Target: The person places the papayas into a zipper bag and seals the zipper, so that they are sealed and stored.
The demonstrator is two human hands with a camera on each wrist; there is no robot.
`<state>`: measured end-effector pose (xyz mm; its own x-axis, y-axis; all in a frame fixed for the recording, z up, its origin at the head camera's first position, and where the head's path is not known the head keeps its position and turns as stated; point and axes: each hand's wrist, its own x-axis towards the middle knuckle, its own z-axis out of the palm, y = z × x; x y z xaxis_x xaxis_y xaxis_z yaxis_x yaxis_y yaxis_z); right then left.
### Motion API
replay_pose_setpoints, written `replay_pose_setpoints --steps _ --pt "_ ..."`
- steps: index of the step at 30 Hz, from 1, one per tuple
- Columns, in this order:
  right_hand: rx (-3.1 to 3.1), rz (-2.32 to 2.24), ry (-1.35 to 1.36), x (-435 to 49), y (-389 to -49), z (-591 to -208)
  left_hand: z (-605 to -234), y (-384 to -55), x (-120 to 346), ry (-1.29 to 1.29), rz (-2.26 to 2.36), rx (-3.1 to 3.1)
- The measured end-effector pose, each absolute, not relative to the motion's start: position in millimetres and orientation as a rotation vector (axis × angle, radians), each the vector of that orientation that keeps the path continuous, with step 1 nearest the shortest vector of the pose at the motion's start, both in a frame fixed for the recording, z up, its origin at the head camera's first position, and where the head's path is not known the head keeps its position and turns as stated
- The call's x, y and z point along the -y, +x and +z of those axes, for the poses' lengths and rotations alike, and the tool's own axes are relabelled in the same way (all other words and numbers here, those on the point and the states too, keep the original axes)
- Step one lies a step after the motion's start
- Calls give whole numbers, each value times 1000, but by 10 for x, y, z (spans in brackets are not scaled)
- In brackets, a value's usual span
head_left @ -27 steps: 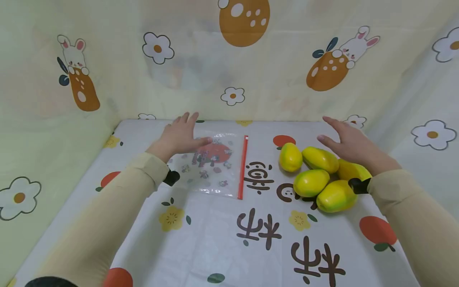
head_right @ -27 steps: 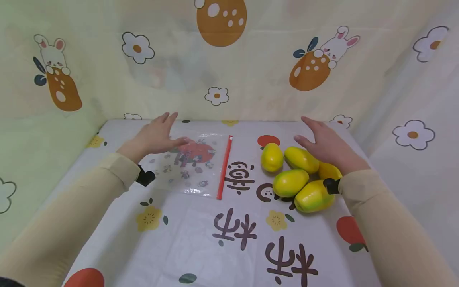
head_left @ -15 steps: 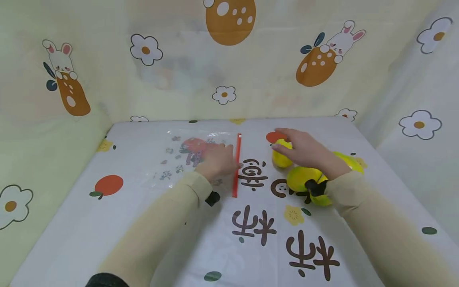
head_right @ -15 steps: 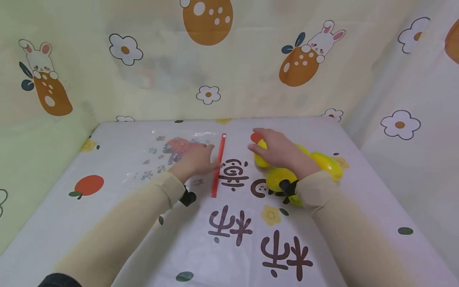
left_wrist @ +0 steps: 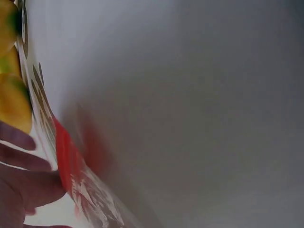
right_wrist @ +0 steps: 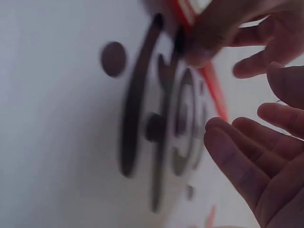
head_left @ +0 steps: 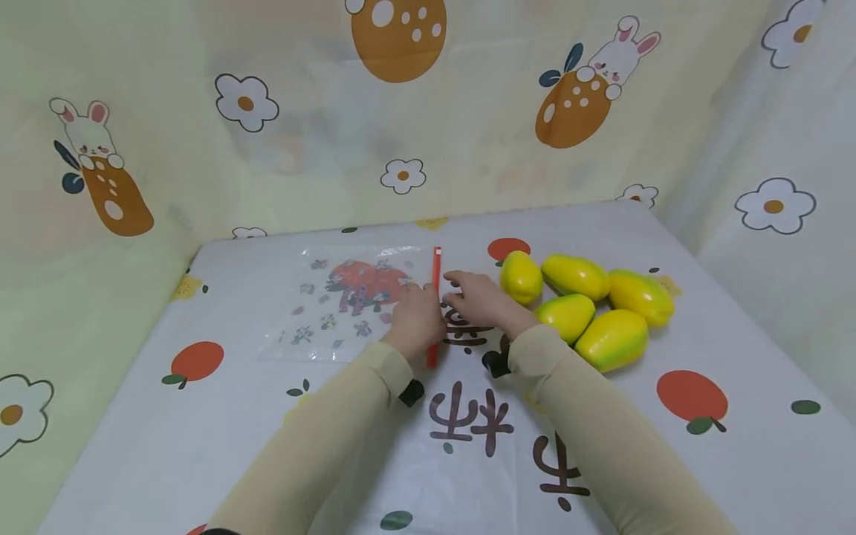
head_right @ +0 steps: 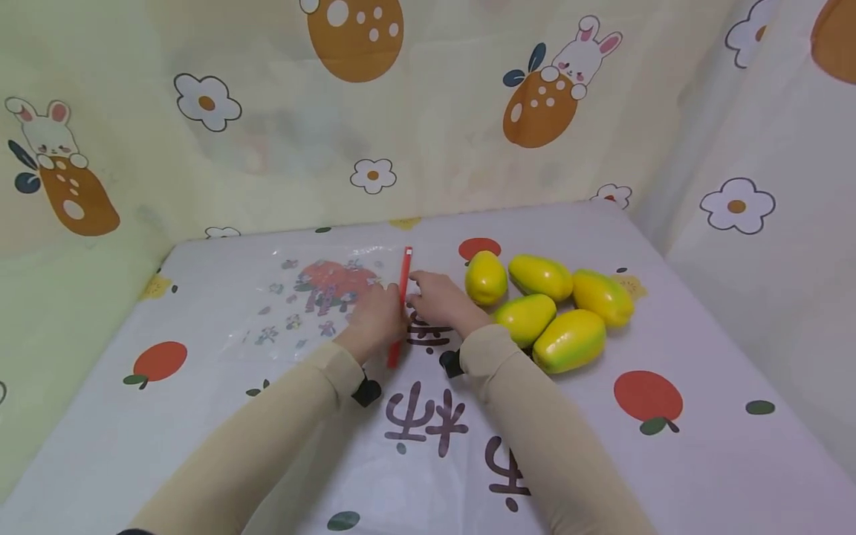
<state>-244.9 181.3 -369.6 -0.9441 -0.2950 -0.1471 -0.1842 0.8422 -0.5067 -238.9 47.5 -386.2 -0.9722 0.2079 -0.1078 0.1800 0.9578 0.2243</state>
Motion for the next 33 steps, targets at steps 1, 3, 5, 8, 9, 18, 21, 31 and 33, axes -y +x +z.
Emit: replay_pose_setpoints --steps 1,3,5,8,9,18,21,31,33 --pt "-2789 -758 -348 -1801 -2461 -3730 -3871 -2392 -468 299 312 -2983" --pt "-2771 -802 -315 -1787 -2479 -3791 -3882 -2398 -454 304 316 -2982" --pt "-2764 -837 -300 -1782 -2487 -3825 -3881 -2402 -437 305 333 -2986" --pt "-2766 -870 -307 -1774 -2493 -3861 -3897 -2403 -398 299 387 -3007" --pt "-2767 -874 -310 -1768 -2495 -3869 -3904 -2399 -381 293 423 -3014" --pt "-2723 -985 -304 -1666 -2499 -3934 -3950 -2343 -231 424 680 -3073" --pt "-2700 -1005 -287 -1633 -2518 -3931 -3942 -2317 -182 484 652 -3085" --pt "-2735 -946 -271 -1601 -2607 -3958 -3857 -2041 -148 341 668 -3186" --pt "-2726 -941 -255 -1597 -2620 -3962 -3855 -1987 -156 272 747 -3184"
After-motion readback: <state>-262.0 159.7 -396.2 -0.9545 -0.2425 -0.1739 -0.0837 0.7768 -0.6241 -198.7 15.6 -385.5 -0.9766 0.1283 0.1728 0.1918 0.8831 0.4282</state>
